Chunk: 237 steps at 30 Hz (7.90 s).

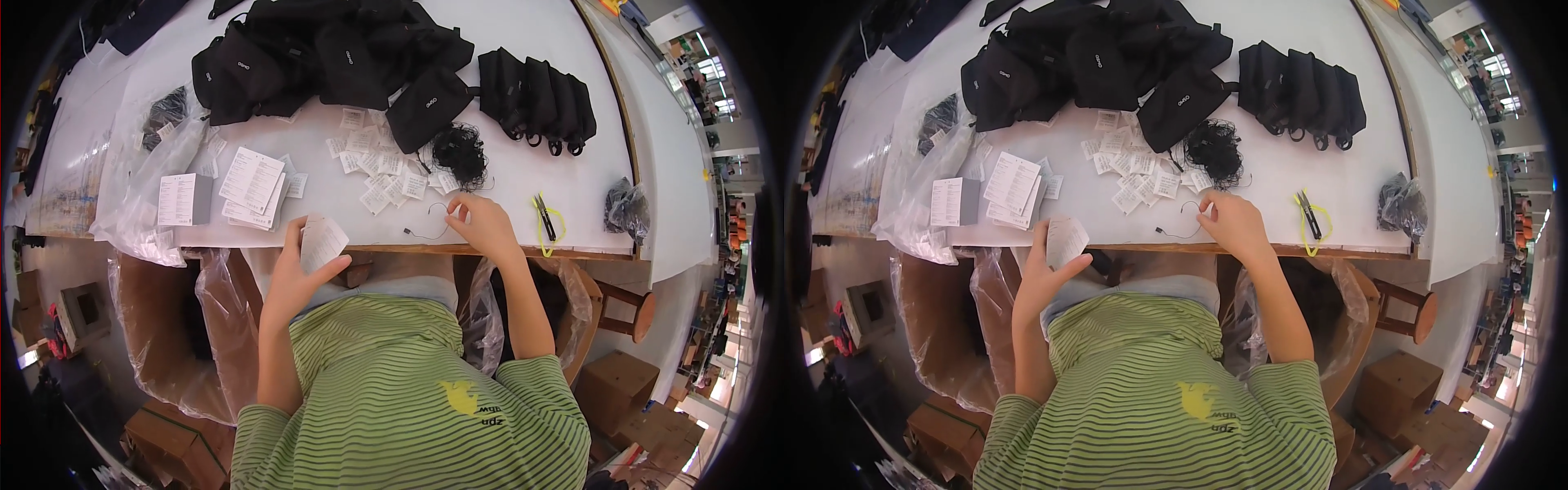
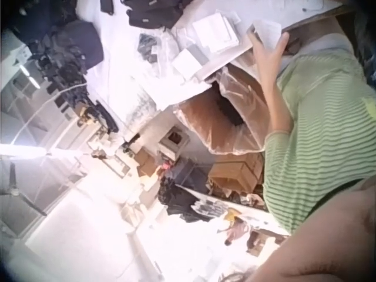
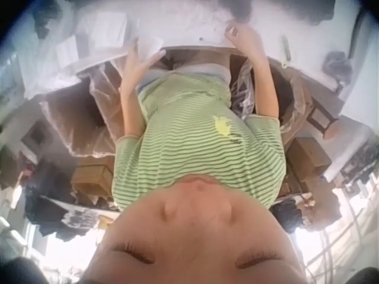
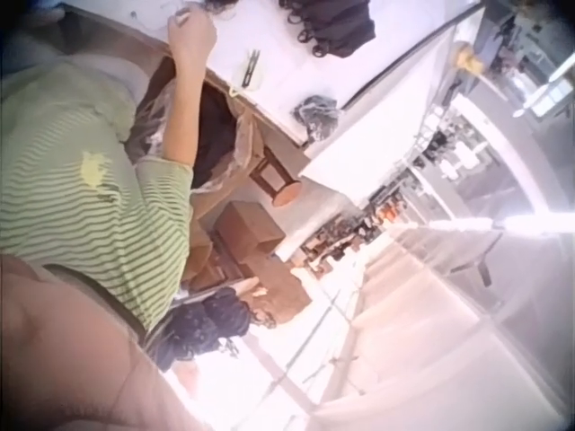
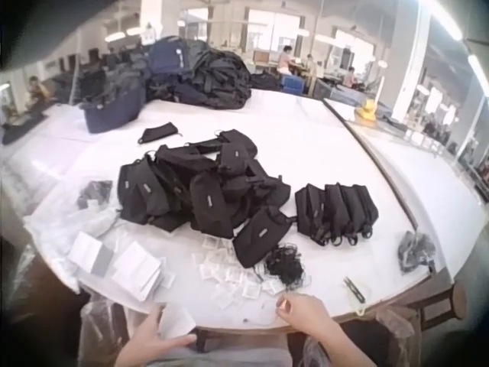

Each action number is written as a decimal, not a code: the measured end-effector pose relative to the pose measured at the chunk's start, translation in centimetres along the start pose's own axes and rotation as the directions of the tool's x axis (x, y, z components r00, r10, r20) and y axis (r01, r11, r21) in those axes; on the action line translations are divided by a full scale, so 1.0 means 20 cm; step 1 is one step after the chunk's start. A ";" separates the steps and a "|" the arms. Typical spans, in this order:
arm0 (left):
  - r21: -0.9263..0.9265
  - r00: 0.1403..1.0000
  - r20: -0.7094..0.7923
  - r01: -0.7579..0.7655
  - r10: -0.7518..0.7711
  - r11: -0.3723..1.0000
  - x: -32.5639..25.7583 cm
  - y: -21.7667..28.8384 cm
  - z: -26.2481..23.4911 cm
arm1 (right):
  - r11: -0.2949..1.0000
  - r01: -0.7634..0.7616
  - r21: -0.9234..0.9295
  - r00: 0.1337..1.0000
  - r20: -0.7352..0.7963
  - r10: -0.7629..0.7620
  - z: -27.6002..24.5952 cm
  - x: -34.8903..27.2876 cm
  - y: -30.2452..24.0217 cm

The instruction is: Putting small white packets and instruction cards into black fabric pouches.

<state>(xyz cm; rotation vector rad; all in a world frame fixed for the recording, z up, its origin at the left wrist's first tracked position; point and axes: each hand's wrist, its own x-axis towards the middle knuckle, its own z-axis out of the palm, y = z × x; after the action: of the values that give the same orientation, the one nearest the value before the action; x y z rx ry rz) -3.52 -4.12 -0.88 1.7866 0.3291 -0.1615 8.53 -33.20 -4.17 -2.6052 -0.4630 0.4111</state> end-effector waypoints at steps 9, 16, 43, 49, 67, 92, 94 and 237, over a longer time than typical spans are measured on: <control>0.030 0.999 0.032 -0.033 0.032 0.999 0.01 -0.03 0.06 | 0.981 0.158 -0.115 0.979 -0.113 -0.171 0.05 0.08 -0.10; 0.087 0.994 -0.011 -0.111 0.113 0.990 0.02 0.10 0.17 | 0.902 0.295 -0.315 0.955 0.056 -0.293 0.13 0.16 -0.01; 0.103 0.861 -0.329 -0.376 0.389 0.921 0.01 0.08 0.30 | 0.706 0.276 0.652 0.936 -0.350 -0.043 0.11 -0.15 -0.55; 0.095 0.853 -0.333 -0.394 0.402 0.914 0.01 0.09 0.31 | 0.720 0.304 0.624 0.912 -0.410 -0.029 0.11 -0.13 -0.56; -0.241 0.980 0.180 -0.038 0.083 0.970 0.08 -0.03 0.21 | 0.653 0.080 0.753 0.985 0.039 -0.166 0.11 -0.13 -0.41; 0.028 0.812 -0.437 -0.417 0.386 0.909 0.74 0.01 0.29 | 0.400 -0.094 0.912 0.994 0.107 -0.010 0.15 -0.08 -0.32; 0.158 0.626 -0.674 -0.396 0.392 0.904 1.07 0.02 0.23 | 0.413 -0.103 0.905 0.992 0.122 -0.020 0.14 -0.11 -0.32; -0.075 0.983 -0.108 -0.155 0.146 0.985 -0.17 0.09 0.24 | 0.294 -0.038 0.955 0.995 0.062 -0.076 0.21 -0.25 -0.50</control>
<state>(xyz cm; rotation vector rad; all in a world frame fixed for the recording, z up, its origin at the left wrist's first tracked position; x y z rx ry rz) -5.88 -9.65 0.55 1.7331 0.2679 0.0501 0.11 -25.24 -1.83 -1.3475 -0.1503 0.5754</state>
